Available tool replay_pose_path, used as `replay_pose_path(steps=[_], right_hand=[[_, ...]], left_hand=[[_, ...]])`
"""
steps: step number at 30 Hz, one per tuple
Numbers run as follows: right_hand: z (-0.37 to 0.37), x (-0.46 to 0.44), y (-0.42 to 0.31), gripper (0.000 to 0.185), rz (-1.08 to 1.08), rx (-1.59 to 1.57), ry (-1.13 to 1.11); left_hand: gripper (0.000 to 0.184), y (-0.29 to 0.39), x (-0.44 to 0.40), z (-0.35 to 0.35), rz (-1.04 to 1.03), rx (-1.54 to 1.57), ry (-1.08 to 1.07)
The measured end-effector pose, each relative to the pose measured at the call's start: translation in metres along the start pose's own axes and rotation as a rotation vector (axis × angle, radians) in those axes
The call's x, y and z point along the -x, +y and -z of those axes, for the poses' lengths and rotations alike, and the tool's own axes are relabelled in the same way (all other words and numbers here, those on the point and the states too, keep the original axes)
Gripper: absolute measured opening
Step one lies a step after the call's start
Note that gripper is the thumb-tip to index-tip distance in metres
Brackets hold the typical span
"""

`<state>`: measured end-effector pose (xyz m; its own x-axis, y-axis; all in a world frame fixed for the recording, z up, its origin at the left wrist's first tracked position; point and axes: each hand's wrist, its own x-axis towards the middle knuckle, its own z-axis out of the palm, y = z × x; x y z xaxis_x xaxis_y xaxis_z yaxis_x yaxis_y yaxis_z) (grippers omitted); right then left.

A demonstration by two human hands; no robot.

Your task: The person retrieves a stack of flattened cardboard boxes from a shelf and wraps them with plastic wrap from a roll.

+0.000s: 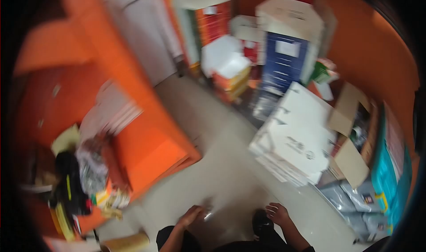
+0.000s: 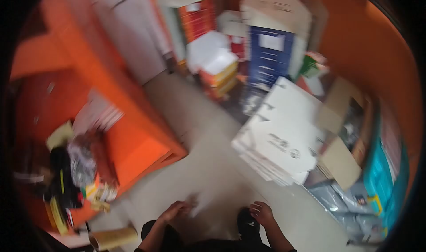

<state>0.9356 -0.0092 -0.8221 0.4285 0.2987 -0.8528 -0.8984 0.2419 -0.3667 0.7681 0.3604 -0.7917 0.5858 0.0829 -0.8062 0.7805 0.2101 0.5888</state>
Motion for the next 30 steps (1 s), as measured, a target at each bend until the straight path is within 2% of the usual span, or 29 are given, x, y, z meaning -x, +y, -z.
replay_pose_path(steps=[2, 4, 5, 7, 8, 10, 11, 13, 15, 16, 17, 19, 21, 22, 23, 26, 28, 30], right_hand=[[-0.023, 0.003, 0.001, 0.031, -0.034, 0.132, -0.059], [-0.044, 0.008, -0.003, 0.03, 0.063, 0.324, -0.077], [-0.056, 0.009, -0.006, 0.03, 0.053, 0.371, -0.097], [-0.086, 0.012, -0.013, 0.027, 0.039, 0.542, -0.146], [-0.102, 0.016, -0.016, 0.027, 0.03, 0.58, -0.173], [-0.138, 0.018, -0.024, 0.025, 0.059, 0.81, -0.258], [-0.156, 0.015, -0.026, 0.025, 0.058, 0.843, -0.293], [-0.191, 0.009, -0.03, 0.02, 0.124, 0.912, -0.454], [-0.233, 0.004, -0.03, 0.017, 0.159, 0.966, -0.554], [-0.257, 0.003, -0.03, 0.017, 0.276, 1.081, -0.6], [-0.28, 0.002, -0.029, 0.018, 0.4, 1.185, -0.649], [-0.324, -0.006, -0.025, 0.031, 0.963, 1.222, -0.703], [-0.38, 0.01, -0.021, 0.055, 1.723, 0.982, -0.425], [-0.407, 0.037, -0.029, 0.062, 1.829, 0.91, -0.426], [-0.431, 0.065, -0.042, 0.069, 1.932, 0.833, -0.419], [-0.472, 0.067, -0.058, 0.064, 1.953, 0.704, -0.501], [-0.479, 0.035, -0.061, 0.067, 1.625, 0.848, -0.499], [-0.479, 0.026, -0.058, 0.067, 1.681, 0.829, -0.456]], left_hand=[[0.051, 0.013, 0.018, -0.006, -0.046, 0.111, 0.151], [0.053, 0.026, 0.062, -0.018, -0.431, -0.466, 0.285], [0.053, 0.02, 0.079, -0.016, -0.428, -0.426, 0.319], [0.057, 0.005, 0.11, -0.008, -0.432, -0.588, 0.08], [0.057, -0.008, 0.121, -0.003, -0.431, -0.56, 0.119], [0.06, -0.033, 0.142, 0.007, -0.239, -0.68, 0.093], [0.06, -0.037, 0.158, 0.011, -0.239, -0.656, 0.135], [0.062, -0.044, 0.196, 0.013, -0.068, -0.771, 0.431], [0.061, -0.057, 0.228, 0.008, -0.025, -0.669, 0.664], [0.059, -0.061, 0.248, -0.001, -0.099, -0.612, 0.817], [0.059, -0.062, 0.271, -0.015, -0.082, -0.593, 0.862], [0.057, -0.056, 0.316, -0.05, -0.054, -0.581, 1.022], [0.05, -0.044, 0.348, -0.08, -0.063, -0.344, 0.975], [0.048, -0.04, 0.358, -0.088, -0.038, -0.213, 0.909], [0.048, -0.035, 0.365, -0.094, -0.015, -0.201, 0.934], [0.044, -0.01, 0.377, -0.097, -0.096, -0.384, 0.88], [0.042, 0.016, 0.385, -0.087, -0.086, -0.477, 0.816], [0.04, 0.039, 0.387, -0.067, -0.093, -0.589, 0.762]])
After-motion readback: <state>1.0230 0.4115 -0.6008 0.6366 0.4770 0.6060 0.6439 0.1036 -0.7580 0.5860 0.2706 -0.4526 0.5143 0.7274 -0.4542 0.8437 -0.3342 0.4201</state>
